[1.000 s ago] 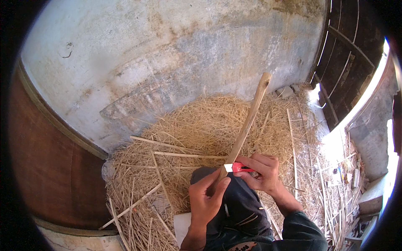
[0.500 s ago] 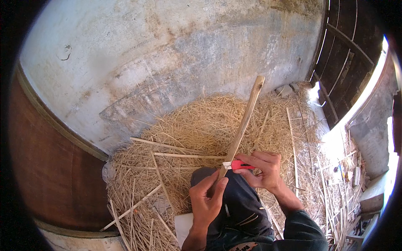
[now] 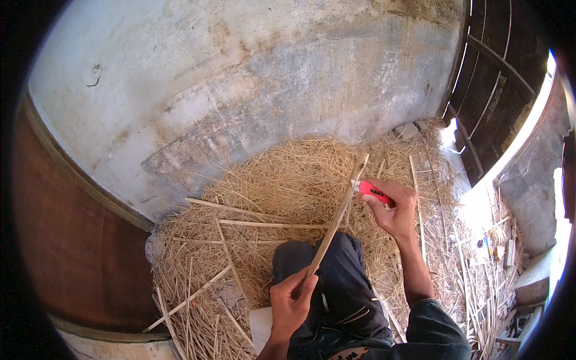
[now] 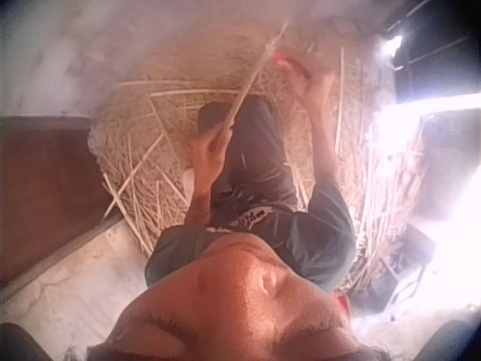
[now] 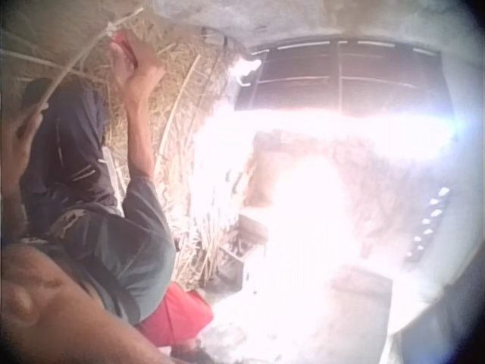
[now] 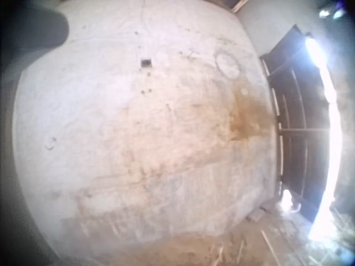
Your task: The person sits on a bed of straw and uses a red utility knife to shave the surface of a long, thin bamboo stick. They hold the stick with their left hand and repeatedly scrape the blade along its length to remove the outer layer, rotating the stick to work on different sides.
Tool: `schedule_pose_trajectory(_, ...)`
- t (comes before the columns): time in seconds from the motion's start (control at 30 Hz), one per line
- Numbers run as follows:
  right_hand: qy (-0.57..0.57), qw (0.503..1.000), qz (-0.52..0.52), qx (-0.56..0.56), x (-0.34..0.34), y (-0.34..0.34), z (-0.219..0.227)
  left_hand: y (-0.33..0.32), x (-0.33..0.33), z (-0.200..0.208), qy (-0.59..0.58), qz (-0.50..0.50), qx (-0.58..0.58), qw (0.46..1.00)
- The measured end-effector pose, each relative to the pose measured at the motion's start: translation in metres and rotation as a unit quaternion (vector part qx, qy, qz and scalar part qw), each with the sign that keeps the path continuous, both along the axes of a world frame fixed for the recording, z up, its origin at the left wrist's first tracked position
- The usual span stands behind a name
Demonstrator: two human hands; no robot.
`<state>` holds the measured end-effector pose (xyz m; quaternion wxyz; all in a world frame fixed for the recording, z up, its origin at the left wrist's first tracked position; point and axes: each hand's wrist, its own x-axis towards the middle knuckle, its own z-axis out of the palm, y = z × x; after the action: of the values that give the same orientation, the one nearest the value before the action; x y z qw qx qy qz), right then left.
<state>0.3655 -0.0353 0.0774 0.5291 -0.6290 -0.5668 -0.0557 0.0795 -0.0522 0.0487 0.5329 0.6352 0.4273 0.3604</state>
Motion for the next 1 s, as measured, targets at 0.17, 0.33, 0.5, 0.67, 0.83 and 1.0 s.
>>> schedule_pose_trajectory(0.17,-0.018,1.000,-0.010,0.019,-0.001,0.004,-0.005,-0.005,-0.008,0.004,0.025,0.012,-0.006,1.000)
schedule_pose_trajectory(0.33,-0.052,0.998,-0.035,0.028,-0.006,0.007,-0.010,-0.007,-0.013,-0.005,0.078,0.029,0.145,0.986)
schedule_pose_trajectory(0.5,-0.043,0.996,-0.036,0.062,-0.011,0.005,-0.006,0.002,-0.024,0.004,-0.053,-0.043,-0.150,0.986)
schedule_pose_trajectory(0.67,-0.048,0.996,-0.044,0.058,-0.016,0.006,-0.004,0.000,-0.025,-0.019,0.030,0.002,0.071,0.997)
schedule_pose_trajectory(0.83,-0.062,0.995,-0.056,0.060,-0.019,0.001,-0.002,0.001,-0.033,-0.011,-0.070,-0.038,-0.084,0.993)
schedule_pose_trajectory(1.0,-0.068,0.994,-0.051,0.064,-0.028,-0.005,0.006,0.008,-0.045,-0.012,-0.153,-0.088,-0.276,0.945)
